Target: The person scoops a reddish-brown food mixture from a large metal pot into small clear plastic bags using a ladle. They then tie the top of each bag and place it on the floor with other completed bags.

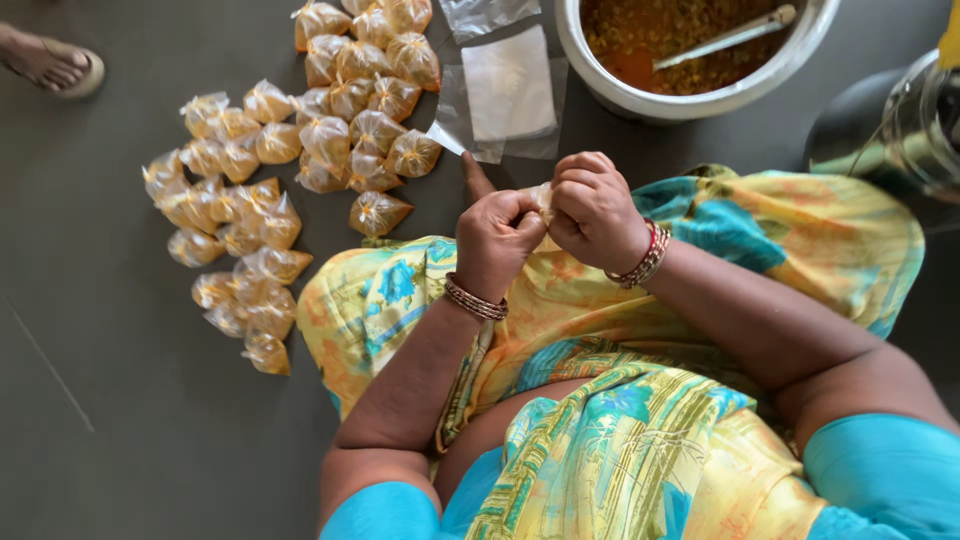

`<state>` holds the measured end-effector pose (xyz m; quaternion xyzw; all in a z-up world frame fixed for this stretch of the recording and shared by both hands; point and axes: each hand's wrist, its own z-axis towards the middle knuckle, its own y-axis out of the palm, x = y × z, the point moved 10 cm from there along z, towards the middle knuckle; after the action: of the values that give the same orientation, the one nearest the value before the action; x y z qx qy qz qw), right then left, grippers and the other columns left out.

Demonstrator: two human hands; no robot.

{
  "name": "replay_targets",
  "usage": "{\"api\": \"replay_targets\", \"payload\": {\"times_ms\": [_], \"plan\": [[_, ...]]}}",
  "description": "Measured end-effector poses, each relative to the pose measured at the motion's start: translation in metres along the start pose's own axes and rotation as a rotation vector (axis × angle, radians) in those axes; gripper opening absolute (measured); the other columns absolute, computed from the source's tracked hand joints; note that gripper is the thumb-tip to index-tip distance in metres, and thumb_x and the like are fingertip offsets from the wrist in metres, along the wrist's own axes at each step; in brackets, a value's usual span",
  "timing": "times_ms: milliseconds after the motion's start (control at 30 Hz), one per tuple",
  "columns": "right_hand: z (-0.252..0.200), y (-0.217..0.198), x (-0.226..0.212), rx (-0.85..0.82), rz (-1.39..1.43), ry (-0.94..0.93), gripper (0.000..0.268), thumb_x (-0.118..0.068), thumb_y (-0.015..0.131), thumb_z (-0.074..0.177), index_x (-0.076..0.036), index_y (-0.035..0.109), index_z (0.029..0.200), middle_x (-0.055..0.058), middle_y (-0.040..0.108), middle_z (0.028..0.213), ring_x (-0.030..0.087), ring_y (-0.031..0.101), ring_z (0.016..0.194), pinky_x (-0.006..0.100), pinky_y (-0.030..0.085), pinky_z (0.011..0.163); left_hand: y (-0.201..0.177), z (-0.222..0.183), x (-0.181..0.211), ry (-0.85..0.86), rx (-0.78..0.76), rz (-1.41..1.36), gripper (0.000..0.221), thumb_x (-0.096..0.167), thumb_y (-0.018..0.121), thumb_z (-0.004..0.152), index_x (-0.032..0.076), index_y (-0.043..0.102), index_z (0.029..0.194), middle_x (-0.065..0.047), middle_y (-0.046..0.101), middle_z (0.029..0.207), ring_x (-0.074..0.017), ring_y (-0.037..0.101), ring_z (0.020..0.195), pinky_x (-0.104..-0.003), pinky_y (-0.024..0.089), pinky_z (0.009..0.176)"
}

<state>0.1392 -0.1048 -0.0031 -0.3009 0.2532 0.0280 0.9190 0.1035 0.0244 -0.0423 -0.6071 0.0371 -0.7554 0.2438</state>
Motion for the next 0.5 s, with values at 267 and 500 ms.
{"api": "replay_targets", "payload": {"times_ms": [267, 500], "plan": [[-0.003, 0.004, -0.016, 0.010, 0.031, -0.020, 0.019, 0.003, 0.066, 0.066, -0.004, 0.055, 0.079, 0.012, 0.061, 0.086, 0.034, 0.064, 0.095, 0.045, 0.050, 0.086, -0.017, -0.006, 0.024, 0.249, 0.047, 0.266, 0.007, 0.007, 0.072, 0.082, 0.006, 0.066, 0.084, -0.010, 0.063, 0.077, -0.0291, 0.064, 0.072, -0.040, 0.054, 0.068], [-0.010, 0.016, -0.047, -0.031, -0.114, -0.192, 0.017, 0.003, 0.066, 0.068, -0.004, 0.055, 0.078, 0.010, 0.062, 0.085, 0.033, 0.065, 0.095, 0.047, 0.051, 0.088, -0.022, -0.012, 0.020, 0.328, 0.024, 0.448, 0.012, 0.013, 0.073, 0.087, 0.006, 0.065, 0.092, -0.011, 0.064, 0.085, -0.0313, 0.065, 0.080, -0.045, 0.053, 0.073]]}}
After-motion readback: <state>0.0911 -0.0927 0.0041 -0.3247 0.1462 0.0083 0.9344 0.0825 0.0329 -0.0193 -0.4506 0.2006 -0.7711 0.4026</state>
